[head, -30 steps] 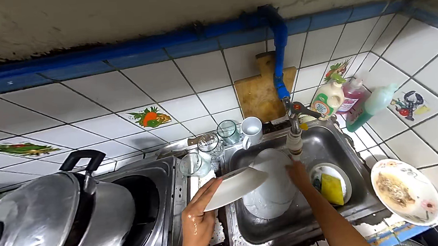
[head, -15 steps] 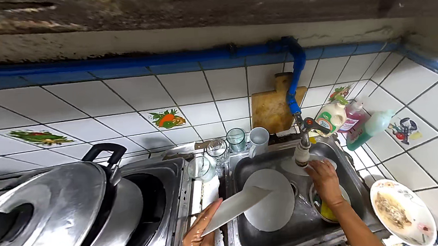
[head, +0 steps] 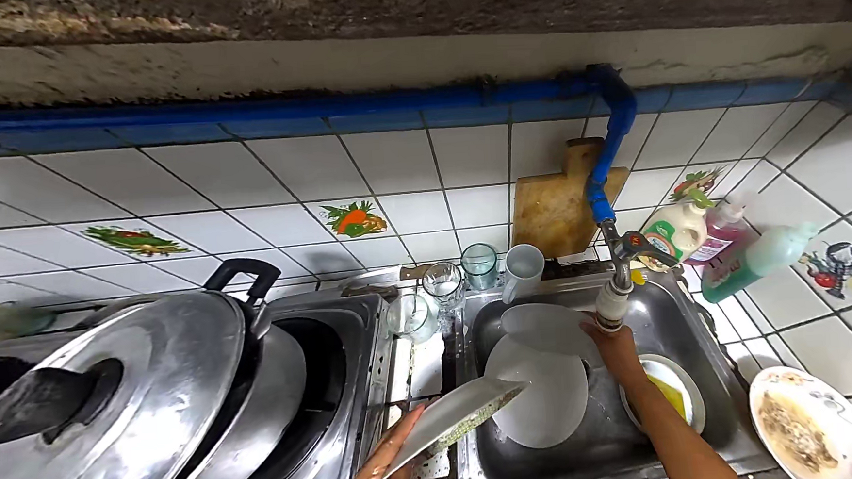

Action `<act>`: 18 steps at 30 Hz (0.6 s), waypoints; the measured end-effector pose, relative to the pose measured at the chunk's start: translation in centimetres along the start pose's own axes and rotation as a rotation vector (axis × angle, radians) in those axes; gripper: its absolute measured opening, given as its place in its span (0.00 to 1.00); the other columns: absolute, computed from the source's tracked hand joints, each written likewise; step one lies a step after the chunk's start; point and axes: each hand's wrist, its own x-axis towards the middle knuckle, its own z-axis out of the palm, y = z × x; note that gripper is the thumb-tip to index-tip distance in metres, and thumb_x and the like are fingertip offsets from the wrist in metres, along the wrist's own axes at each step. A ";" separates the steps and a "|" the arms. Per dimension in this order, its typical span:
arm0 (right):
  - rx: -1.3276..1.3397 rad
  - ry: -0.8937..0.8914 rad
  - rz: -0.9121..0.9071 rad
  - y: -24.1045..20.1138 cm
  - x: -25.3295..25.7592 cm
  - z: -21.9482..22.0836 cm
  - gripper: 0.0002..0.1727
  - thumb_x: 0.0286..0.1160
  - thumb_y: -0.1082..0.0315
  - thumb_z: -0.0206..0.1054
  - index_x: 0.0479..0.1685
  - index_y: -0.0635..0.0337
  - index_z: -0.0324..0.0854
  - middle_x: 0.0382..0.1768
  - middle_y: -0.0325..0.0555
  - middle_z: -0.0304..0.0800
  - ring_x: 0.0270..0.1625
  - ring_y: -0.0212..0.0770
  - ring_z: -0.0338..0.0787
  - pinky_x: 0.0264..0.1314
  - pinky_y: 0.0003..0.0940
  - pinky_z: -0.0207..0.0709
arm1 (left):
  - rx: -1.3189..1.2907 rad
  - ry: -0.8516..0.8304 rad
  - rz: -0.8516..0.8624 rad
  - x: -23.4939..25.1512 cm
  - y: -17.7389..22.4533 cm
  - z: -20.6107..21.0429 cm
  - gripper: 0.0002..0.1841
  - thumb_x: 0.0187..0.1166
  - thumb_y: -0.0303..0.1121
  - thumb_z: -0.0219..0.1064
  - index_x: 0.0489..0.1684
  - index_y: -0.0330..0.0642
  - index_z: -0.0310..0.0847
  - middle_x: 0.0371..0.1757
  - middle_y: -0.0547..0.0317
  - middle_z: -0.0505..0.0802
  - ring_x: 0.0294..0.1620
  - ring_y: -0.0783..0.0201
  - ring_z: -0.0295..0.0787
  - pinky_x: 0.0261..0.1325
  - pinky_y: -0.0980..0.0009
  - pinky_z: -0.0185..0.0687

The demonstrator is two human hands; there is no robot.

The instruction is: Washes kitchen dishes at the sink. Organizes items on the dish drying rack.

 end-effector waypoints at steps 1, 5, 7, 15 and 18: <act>0.005 -0.026 0.113 -0.4 0.3 -0.3 0.17 0.69 0.71 0.77 0.52 0.75 0.86 0.46 0.56 0.94 0.51 0.37 0.92 0.63 0.36 0.82 | -0.015 0.015 -0.026 0.1 0.1 -0.1 0.18 0.77 0.14 0.56 0.62 0.16 0.80 0.63 0.43 0.91 0.67 0.76 0.86 0.76 0.78 0.76; -0.009 -0.128 0.340 0.1 1.1 -1.6 0.13 0.74 0.73 0.73 0.51 0.75 0.84 0.46 0.56 0.91 0.50 0.39 0.88 0.60 0.39 0.80 | 0.021 0.034 -0.143 0.8 0.3 -0.3 0.18 0.80 0.18 0.54 0.65 0.17 0.78 0.65 0.42 0.90 0.65 0.78 0.85 0.72 0.79 0.77; 0.022 -0.125 0.527 0.8 1.0 -2.3 0.11 0.84 0.73 0.62 0.53 0.73 0.84 0.45 0.55 0.87 0.47 0.40 0.84 0.55 0.40 0.78 | 0.044 0.047 -0.175 1.2 0.4 -0.2 0.18 0.79 0.18 0.55 0.64 0.19 0.79 0.63 0.44 0.91 0.62 0.81 0.86 0.69 0.82 0.78; 0.407 0.040 0.751 3.0 -2.2 -3.8 0.21 0.91 0.61 0.58 0.72 0.66 0.76 0.57 0.55 0.89 0.55 0.40 0.88 0.60 0.41 0.82 | -0.256 0.222 -0.699 2.7 0.4 3.8 0.08 0.85 0.28 0.63 0.53 0.33 0.80 0.34 0.60 0.95 0.33 0.71 0.94 0.40 0.69 0.94; 0.241 0.056 0.521 1.9 -2.1 -2.9 0.16 0.91 0.64 0.58 0.47 0.70 0.84 0.34 0.45 0.85 0.37 0.31 0.82 0.45 0.32 0.77 | -0.459 0.153 -0.856 2.9 -0.7 8.1 0.18 0.90 0.41 0.59 0.62 0.34 0.79 0.41 0.53 0.95 0.40 0.62 0.95 0.44 0.60 0.94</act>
